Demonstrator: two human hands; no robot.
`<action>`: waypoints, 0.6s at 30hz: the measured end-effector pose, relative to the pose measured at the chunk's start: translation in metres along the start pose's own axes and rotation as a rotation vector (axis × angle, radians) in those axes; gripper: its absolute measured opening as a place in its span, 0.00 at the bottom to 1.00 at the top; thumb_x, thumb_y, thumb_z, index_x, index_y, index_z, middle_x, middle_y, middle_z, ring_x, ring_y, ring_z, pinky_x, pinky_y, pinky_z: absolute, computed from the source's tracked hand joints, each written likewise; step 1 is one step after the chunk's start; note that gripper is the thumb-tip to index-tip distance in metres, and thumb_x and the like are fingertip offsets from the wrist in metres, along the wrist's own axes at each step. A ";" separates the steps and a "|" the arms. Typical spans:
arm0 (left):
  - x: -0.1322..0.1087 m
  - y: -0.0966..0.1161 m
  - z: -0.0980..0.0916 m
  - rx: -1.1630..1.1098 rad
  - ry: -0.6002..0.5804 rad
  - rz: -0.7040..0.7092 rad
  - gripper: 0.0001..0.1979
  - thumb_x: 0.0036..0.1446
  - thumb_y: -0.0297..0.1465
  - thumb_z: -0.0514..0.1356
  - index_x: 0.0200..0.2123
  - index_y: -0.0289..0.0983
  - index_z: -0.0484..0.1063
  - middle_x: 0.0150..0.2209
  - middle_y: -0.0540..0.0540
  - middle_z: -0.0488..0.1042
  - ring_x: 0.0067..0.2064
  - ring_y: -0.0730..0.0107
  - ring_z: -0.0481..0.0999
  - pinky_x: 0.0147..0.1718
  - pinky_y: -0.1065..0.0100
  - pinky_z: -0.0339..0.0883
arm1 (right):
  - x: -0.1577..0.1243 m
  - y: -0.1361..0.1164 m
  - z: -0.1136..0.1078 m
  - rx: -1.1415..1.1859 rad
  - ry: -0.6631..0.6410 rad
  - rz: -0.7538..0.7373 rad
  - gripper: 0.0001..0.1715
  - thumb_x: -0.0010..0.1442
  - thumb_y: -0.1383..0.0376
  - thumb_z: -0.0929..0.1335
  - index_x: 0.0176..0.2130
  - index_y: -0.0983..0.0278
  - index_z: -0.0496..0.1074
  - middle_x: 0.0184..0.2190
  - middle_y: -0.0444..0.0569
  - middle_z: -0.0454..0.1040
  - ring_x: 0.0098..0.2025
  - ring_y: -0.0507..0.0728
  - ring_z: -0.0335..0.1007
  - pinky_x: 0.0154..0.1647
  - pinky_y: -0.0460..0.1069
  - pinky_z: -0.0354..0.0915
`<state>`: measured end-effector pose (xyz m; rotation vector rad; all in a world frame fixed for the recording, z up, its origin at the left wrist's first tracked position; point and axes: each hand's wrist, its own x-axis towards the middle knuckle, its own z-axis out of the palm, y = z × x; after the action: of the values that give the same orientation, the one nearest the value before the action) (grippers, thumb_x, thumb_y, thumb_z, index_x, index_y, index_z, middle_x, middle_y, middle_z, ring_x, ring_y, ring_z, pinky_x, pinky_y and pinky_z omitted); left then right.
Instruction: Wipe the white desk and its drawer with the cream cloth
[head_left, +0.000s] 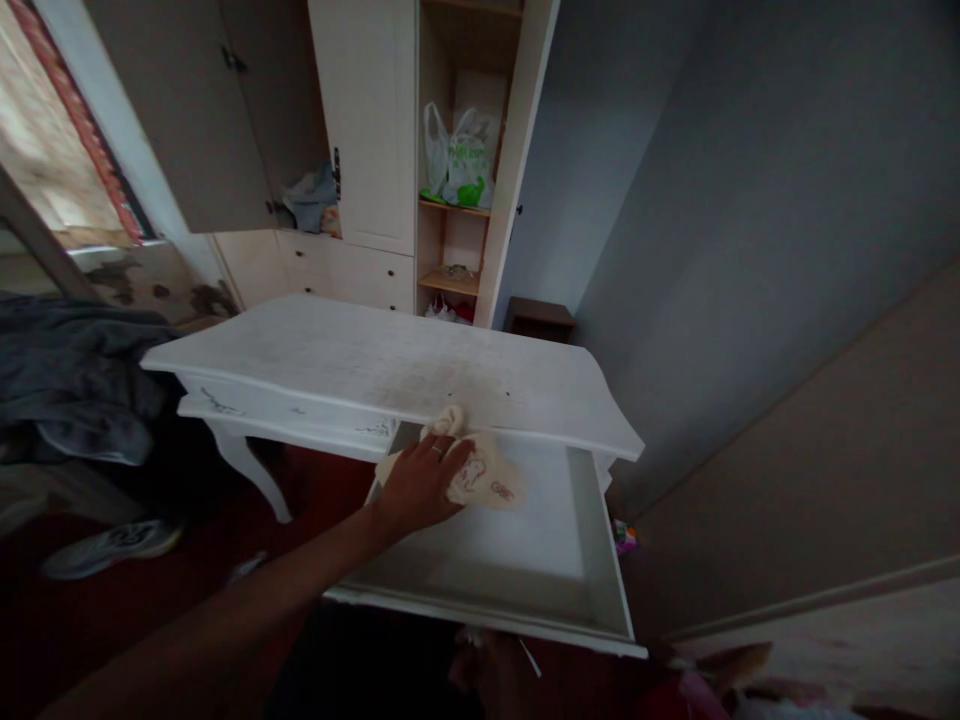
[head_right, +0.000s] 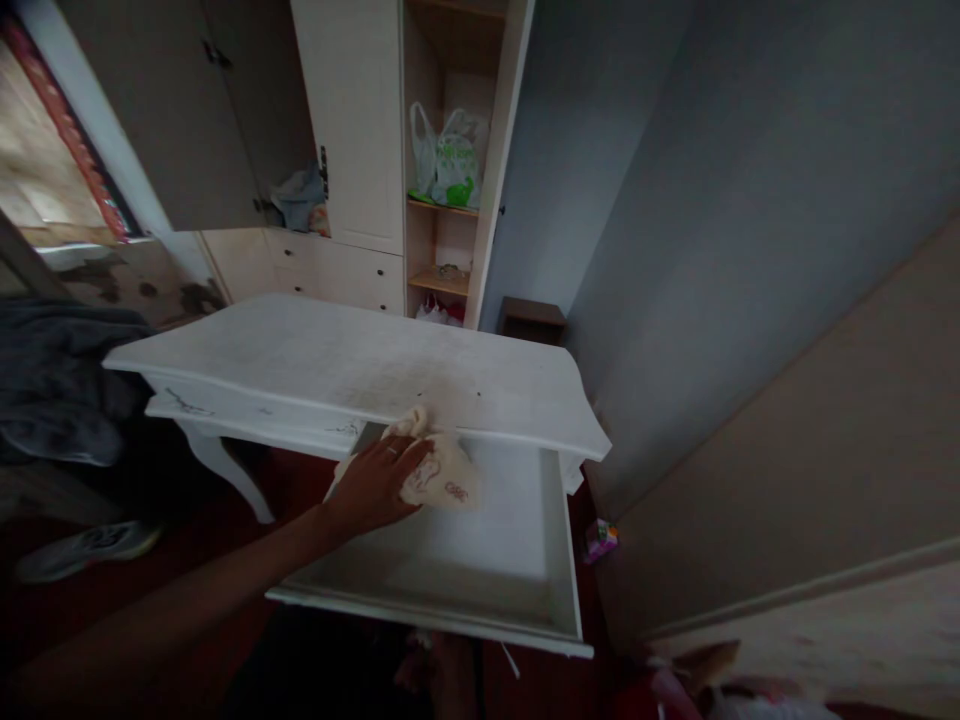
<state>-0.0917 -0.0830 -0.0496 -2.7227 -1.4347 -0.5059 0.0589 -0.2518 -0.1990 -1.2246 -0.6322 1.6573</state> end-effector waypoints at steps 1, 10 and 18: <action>-0.008 -0.003 0.002 0.035 -0.023 -0.010 0.38 0.50 0.43 0.63 0.64 0.43 0.60 0.60 0.36 0.67 0.63 0.42 0.62 0.58 0.47 0.60 | 0.001 0.003 0.000 0.016 0.012 -0.015 0.29 0.52 0.40 0.70 0.32 0.64 0.75 0.25 0.49 0.76 0.24 0.54 0.69 0.25 0.50 0.66; 0.007 -0.007 0.032 0.258 -0.142 -0.177 0.36 0.47 0.39 0.65 0.60 0.35 0.66 0.62 0.28 0.65 0.66 0.30 0.56 0.62 0.36 0.45 | -0.009 0.000 0.000 0.104 0.079 -0.129 0.31 0.46 0.39 0.72 0.28 0.63 0.79 0.21 0.51 0.76 0.21 0.55 0.68 0.26 0.49 0.62; 0.054 -0.009 0.042 -0.174 -0.270 -0.478 0.27 0.54 0.36 0.60 0.56 0.31 0.69 0.56 0.29 0.72 0.56 0.40 0.72 0.52 0.47 0.66 | -0.004 0.007 0.002 0.155 0.101 -0.105 0.32 0.44 0.37 0.73 0.26 0.64 0.78 0.19 0.50 0.76 0.20 0.54 0.69 0.23 0.47 0.61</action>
<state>-0.0586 -0.0274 -0.0749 -2.6420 -2.2315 -0.2875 0.0543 -0.2579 -0.2027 -1.1360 -0.4879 1.5185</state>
